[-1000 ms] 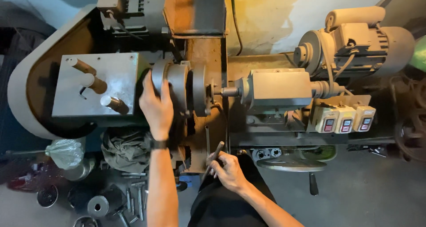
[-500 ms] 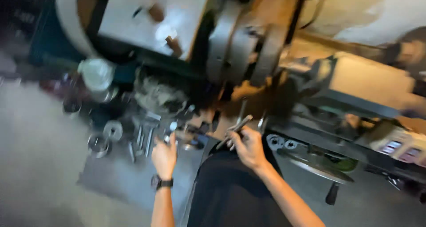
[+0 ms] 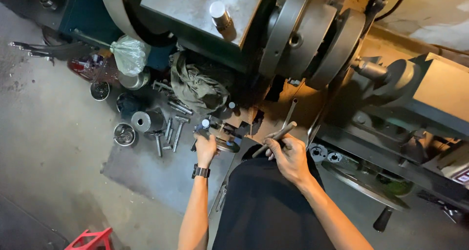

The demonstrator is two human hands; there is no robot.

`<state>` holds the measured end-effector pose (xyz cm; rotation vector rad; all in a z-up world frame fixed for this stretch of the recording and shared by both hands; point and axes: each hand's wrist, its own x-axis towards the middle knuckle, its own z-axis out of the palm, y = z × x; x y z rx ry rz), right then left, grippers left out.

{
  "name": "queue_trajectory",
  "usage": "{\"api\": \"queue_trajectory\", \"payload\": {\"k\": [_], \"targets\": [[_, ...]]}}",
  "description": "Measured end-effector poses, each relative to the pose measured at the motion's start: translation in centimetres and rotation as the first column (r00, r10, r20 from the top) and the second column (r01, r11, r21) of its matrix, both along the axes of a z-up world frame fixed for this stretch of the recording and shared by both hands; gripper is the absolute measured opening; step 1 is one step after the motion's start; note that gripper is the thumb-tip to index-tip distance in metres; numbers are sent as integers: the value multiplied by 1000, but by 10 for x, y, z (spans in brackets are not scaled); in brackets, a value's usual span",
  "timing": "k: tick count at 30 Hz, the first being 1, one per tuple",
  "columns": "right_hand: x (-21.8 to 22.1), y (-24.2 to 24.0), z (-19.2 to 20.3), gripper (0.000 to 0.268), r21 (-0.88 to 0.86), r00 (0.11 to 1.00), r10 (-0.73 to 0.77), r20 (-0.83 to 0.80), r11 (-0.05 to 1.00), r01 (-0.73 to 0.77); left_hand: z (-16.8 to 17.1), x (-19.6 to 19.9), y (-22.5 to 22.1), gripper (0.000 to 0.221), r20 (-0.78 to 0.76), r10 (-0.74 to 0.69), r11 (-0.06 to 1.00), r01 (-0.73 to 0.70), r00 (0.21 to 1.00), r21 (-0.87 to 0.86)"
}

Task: Operating a brake lathe machine to resurface a metal part.

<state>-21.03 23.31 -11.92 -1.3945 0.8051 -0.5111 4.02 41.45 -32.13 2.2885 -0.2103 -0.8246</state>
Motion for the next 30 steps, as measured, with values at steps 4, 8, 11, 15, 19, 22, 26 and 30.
{"api": "queue_trajectory", "payload": {"k": [4,8,11,15,19,22,26,30], "targets": [[-1,-1,-3,25,-3,999,-2,-34,1000,2,67,-4,-27,46,-71,67,997,-64,995,40],[0,0,0,20,55,999,-33,4,998,32,-42,17,30,67,253,-186,975,146,950,170],[-9,-4,-6,16,22,997,-76,6,997,76,55,9,-24,86,354,-452,844,265,818,466],[-23,-16,4,13,-87,995,-102,22,991,103,251,-45,-115,66,381,-548,834,456,745,309],[-36,-16,13,12,-198,976,-206,66,956,216,328,-67,-247,45,822,-261,567,769,506,-294],[-44,-11,23,13,-105,970,-237,61,964,243,327,-50,-350,55,940,-237,584,809,245,-63],[-53,-4,27,16,-19,960,-273,67,961,274,304,-36,-407,46,663,-570,733,665,486,142],[-55,3,21,17,87,954,-295,57,953,290,307,-41,-372,41,744,-468,713,702,478,-2]]}}
